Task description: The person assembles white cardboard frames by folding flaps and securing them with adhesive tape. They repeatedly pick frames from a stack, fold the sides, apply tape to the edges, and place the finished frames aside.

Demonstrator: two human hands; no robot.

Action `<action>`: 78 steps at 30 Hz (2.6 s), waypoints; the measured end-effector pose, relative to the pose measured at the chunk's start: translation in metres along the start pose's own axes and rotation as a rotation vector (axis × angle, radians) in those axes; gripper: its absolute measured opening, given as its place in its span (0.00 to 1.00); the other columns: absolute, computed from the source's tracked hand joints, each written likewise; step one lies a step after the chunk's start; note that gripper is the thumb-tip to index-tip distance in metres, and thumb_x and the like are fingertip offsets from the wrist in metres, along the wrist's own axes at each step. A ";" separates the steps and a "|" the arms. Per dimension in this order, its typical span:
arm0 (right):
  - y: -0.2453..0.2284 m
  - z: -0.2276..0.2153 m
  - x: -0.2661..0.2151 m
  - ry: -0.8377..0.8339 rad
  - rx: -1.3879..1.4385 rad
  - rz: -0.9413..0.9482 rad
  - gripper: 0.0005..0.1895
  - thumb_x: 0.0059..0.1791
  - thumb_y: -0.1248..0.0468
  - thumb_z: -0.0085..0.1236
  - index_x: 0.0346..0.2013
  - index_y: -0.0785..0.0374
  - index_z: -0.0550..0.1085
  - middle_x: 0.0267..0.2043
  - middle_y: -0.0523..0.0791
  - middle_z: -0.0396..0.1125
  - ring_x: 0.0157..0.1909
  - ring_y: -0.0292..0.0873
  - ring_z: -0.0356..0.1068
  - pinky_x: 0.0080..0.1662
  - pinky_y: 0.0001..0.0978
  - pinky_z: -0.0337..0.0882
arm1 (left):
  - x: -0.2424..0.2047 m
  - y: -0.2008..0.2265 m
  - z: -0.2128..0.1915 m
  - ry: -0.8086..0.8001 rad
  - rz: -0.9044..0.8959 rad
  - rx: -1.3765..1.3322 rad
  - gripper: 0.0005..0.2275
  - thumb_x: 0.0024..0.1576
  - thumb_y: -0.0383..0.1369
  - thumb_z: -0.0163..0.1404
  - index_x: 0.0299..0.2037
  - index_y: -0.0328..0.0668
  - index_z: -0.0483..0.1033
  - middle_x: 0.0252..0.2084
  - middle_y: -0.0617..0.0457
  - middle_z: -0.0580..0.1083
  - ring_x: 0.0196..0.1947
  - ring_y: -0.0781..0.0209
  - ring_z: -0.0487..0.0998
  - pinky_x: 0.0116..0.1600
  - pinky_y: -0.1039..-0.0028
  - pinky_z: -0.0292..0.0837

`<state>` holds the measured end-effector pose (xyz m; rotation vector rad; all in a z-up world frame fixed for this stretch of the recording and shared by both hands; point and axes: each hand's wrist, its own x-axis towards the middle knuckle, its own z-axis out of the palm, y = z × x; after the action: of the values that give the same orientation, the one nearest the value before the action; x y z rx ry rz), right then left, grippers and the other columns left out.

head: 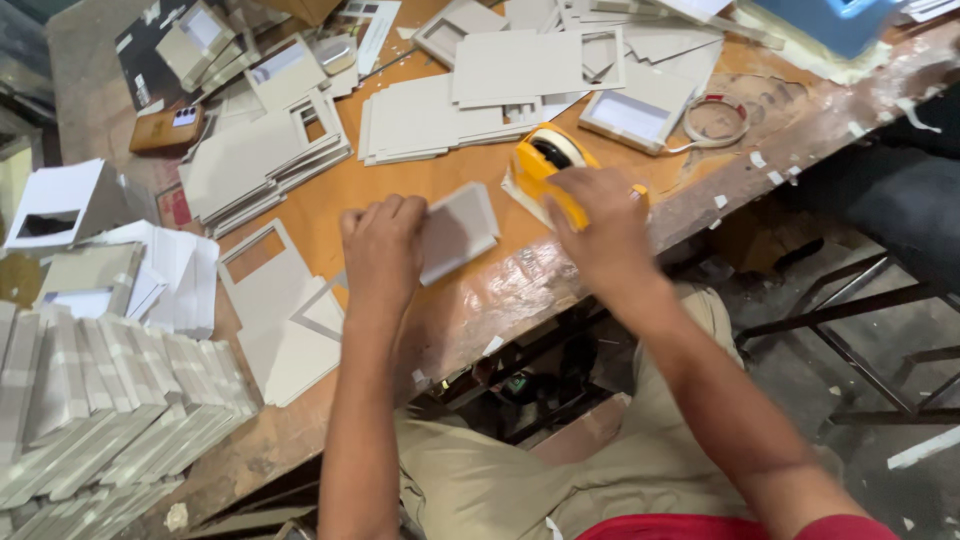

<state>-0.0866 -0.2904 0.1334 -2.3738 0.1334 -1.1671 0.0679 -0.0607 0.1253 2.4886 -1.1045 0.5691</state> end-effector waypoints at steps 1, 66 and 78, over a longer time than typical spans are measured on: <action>0.006 -0.010 -0.001 -0.034 -0.147 0.059 0.11 0.52 0.61 0.61 0.45 0.66 0.80 0.49 0.51 0.74 0.52 0.55 0.70 0.54 0.46 0.69 | -0.003 -0.002 0.008 0.136 0.018 0.135 0.12 0.57 0.22 0.51 0.48 0.47 0.78 0.45 0.56 0.76 0.47 0.57 0.75 0.60 0.55 0.61; 0.029 -0.025 -0.011 -0.734 0.862 0.642 0.21 0.54 0.68 0.52 0.60 0.59 0.62 0.36 0.39 0.66 0.42 0.32 0.65 0.45 0.25 0.67 | -0.066 0.052 -0.007 0.367 0.368 0.059 0.11 0.60 0.30 0.56 0.52 0.46 0.79 0.45 0.59 0.73 0.46 0.65 0.76 0.63 0.53 0.49; 0.032 -0.006 0.023 -0.964 0.723 0.434 0.23 0.54 0.64 0.54 0.61 0.62 0.60 0.35 0.42 0.70 0.43 0.34 0.71 0.49 0.27 0.70 | -0.069 0.048 -0.002 0.348 0.345 0.068 0.12 0.60 0.32 0.55 0.54 0.48 0.80 0.46 0.61 0.74 0.48 0.65 0.75 0.63 0.52 0.49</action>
<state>-0.0725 -0.3275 0.1381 -1.8497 -0.0902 0.1886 -0.0117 -0.0477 0.1004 2.1460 -1.3909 1.1045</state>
